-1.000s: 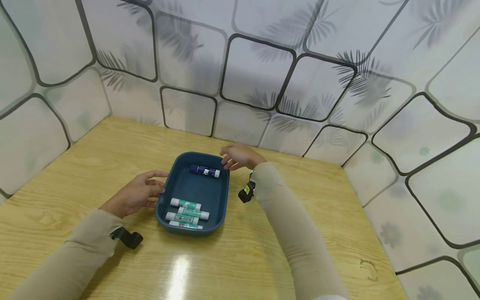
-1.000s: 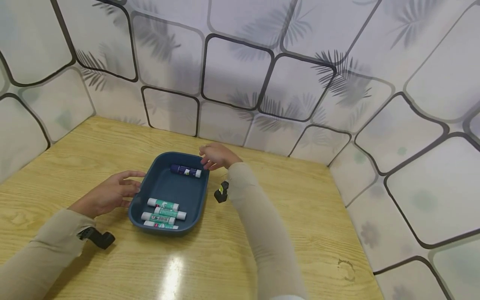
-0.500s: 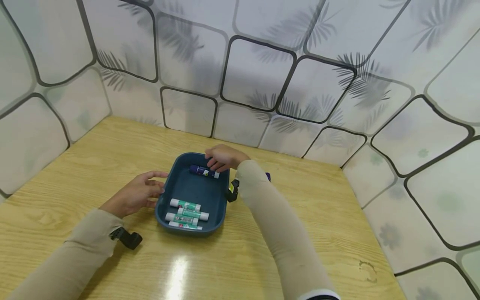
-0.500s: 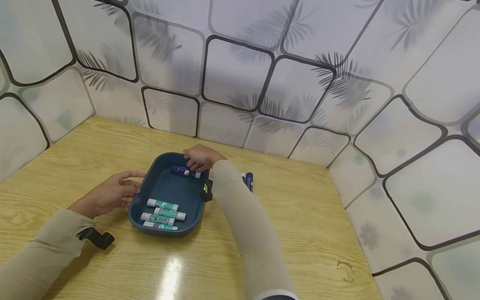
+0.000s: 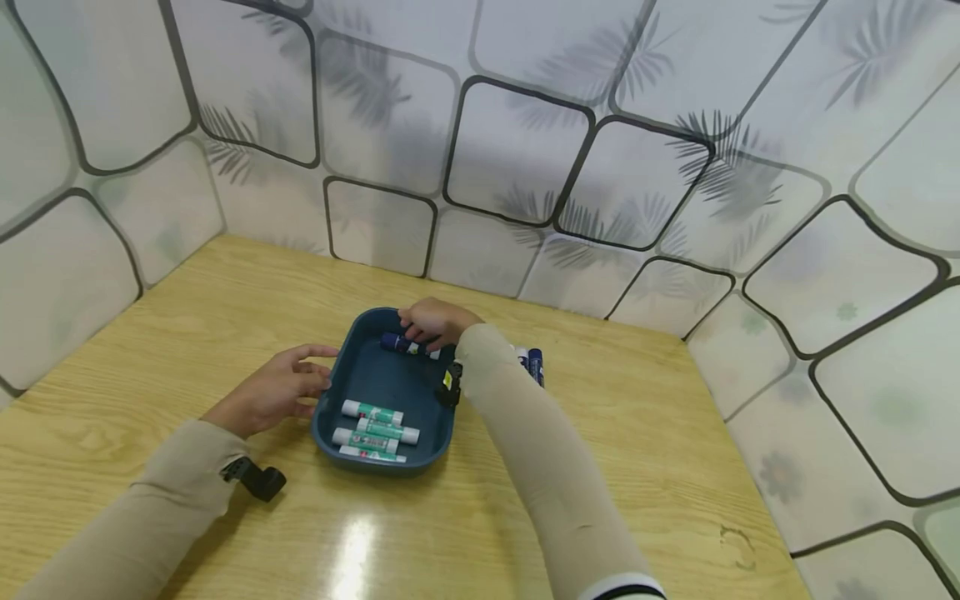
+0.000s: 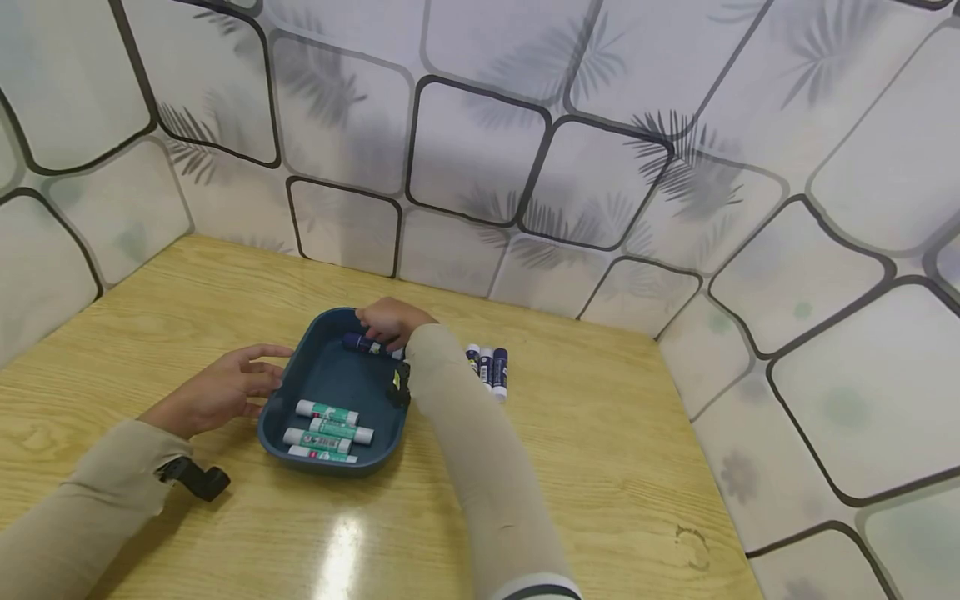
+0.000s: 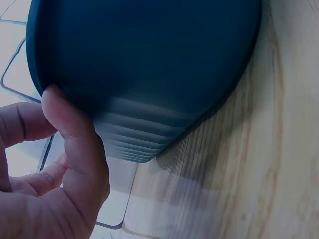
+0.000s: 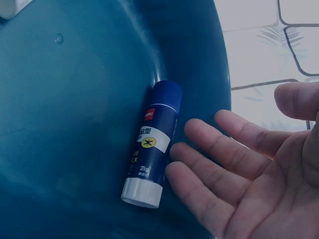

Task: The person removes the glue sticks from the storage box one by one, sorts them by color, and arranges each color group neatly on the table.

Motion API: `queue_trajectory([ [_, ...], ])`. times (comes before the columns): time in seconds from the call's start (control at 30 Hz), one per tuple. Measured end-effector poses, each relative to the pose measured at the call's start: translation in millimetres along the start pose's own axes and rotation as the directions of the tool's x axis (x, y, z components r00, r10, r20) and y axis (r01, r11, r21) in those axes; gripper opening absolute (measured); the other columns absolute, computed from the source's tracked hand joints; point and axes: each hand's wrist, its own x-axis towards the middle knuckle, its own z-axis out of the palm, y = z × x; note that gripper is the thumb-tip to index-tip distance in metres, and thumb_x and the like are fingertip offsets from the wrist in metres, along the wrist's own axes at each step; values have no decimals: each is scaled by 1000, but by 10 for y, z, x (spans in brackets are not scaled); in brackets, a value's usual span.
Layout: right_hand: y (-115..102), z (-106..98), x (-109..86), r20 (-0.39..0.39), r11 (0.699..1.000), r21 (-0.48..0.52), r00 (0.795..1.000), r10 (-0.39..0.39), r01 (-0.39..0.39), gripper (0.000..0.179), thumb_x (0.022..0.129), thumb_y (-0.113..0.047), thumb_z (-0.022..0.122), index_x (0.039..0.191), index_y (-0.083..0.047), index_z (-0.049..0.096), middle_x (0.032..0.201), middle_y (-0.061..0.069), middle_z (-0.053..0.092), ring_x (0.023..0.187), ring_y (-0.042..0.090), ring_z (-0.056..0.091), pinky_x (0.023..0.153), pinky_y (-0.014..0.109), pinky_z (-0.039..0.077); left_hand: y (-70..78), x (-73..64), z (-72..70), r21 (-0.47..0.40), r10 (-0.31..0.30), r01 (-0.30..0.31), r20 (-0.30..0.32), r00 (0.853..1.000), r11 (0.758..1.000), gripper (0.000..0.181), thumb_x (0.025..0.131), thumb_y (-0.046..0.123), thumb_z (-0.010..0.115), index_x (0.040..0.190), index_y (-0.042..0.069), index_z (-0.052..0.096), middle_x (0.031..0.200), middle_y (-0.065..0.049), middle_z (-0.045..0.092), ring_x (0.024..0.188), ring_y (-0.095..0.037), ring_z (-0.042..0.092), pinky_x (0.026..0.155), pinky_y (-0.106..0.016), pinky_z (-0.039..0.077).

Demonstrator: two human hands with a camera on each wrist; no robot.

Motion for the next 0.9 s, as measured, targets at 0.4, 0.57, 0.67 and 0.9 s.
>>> queue_trajectory([
  [0.4,28,15,46,8,996,-89,1000,2,-1,45,104,-29,44,142,-5,46,127,14,57,113,29,58,90,40,49,-10,17,-1,-6,-10,10,-5,1000,1000,52,99,2,43,148,-1,23,111,-15,48,87,-21,58,70,-37,53],
  [0.57,33,47,60,23,989,-145,1000,-6,9,45,103,-29,47,142,-7,47,118,10,61,109,27,60,86,39,51,-6,26,1,-1,-15,15,-11,1000,1000,52,100,2,43,148,0,23,112,-17,49,89,-22,58,71,-38,53],
  [0.67,34,64,71,22,988,-156,1000,-7,10,43,102,-29,47,140,-7,49,111,8,63,104,26,61,84,39,52,-2,30,6,1,-21,21,-14,1000,1000,52,100,2,43,148,0,23,113,-17,49,89,-23,58,72,-38,53],
  [0.9,45,104,93,37,986,-166,999,1,5,41,103,-29,46,136,-7,53,108,8,64,102,26,62,83,39,51,-17,28,6,-9,-20,20,-15,1000,1000,52,100,2,43,148,0,24,109,-14,50,87,-21,58,70,-37,53],
])
